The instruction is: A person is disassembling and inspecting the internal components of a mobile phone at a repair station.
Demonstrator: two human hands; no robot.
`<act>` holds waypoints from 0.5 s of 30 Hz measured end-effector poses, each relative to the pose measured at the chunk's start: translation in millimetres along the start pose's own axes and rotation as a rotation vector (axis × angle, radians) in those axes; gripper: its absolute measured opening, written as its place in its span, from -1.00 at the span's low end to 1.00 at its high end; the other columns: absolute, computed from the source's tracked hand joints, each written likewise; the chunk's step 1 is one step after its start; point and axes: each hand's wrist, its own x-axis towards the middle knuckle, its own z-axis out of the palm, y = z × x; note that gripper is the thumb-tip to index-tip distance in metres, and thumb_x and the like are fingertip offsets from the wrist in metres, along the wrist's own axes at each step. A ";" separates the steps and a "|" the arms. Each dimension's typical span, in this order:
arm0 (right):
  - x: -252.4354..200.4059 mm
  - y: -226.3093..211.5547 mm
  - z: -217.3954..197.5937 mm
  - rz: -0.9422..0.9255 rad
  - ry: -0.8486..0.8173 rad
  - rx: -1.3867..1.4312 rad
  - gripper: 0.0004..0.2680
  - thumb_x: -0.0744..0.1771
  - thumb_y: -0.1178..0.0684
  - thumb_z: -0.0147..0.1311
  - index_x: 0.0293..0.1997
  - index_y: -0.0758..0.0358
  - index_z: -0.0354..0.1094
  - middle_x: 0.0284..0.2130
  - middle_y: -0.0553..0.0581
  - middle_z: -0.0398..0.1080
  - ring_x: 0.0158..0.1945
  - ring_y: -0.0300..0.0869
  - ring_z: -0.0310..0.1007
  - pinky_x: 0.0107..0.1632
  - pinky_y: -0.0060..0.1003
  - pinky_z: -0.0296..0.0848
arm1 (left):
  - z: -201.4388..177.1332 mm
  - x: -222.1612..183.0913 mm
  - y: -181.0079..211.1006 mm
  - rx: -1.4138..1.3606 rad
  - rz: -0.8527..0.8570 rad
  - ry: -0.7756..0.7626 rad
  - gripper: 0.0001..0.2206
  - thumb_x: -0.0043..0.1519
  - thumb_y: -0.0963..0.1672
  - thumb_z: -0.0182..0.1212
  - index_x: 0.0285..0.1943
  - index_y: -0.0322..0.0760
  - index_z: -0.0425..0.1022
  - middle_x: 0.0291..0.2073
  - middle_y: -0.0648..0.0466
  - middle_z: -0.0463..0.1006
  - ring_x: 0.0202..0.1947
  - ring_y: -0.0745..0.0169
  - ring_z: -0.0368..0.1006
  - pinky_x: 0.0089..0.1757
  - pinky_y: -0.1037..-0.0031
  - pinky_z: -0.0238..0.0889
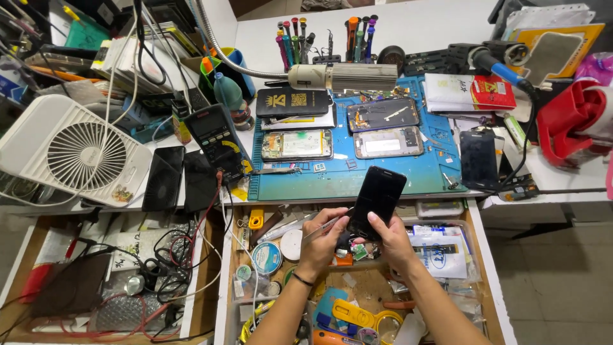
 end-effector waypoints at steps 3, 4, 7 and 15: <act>-2.6 -4.0 5.1 0.007 0.001 0.011 -0.84 0.35 0.14 0.06 -0.03 0.40 0.27 -0.33 0.46 0.54 -0.36 0.15 0.62 -0.41 0.07 0.67 | 1.3 0.0 -5.5 -0.028 -0.019 0.006 -0.86 0.19 -0.14 0.37 -0.08 -0.12 0.71 -0.25 0.05 0.75 -0.22 0.24 0.64 -0.21 0.39 0.45; -4.1 -8.6 8.5 0.006 -0.004 0.010 -0.84 0.35 0.14 0.06 -0.03 0.40 0.27 -0.33 0.46 0.54 -0.36 0.15 0.62 -0.41 0.07 0.67 | 1.4 0.7 -5.3 -0.028 -0.017 0.010 -0.86 0.19 -0.14 0.37 -0.08 -0.12 0.71 -0.25 0.05 0.75 -0.22 0.24 0.64 -0.21 0.39 0.45; -5.5 -15.3 16.1 0.013 -0.006 0.005 -0.85 0.36 0.14 0.06 -0.05 0.40 0.27 -0.32 0.47 0.54 -0.34 0.15 0.62 -0.40 0.08 0.67 | -0.4 0.5 -4.4 -0.034 -0.017 0.017 -0.87 0.19 -0.13 0.39 -0.10 -0.11 0.72 -0.25 0.06 0.75 -0.21 0.19 0.65 -0.21 0.39 0.45; 4.0 -10.3 11.1 -0.025 -0.005 -0.034 -0.86 0.37 0.12 0.07 -0.05 0.36 0.28 -0.29 0.42 0.54 -0.32 0.09 0.62 -0.40 0.02 0.67 | 0.6 8.7 -2.8 0.034 -0.016 0.021 -0.85 0.21 -0.11 0.37 -0.07 -0.04 0.70 -0.31 0.05 0.73 -0.28 0.17 0.65 -0.24 0.38 0.44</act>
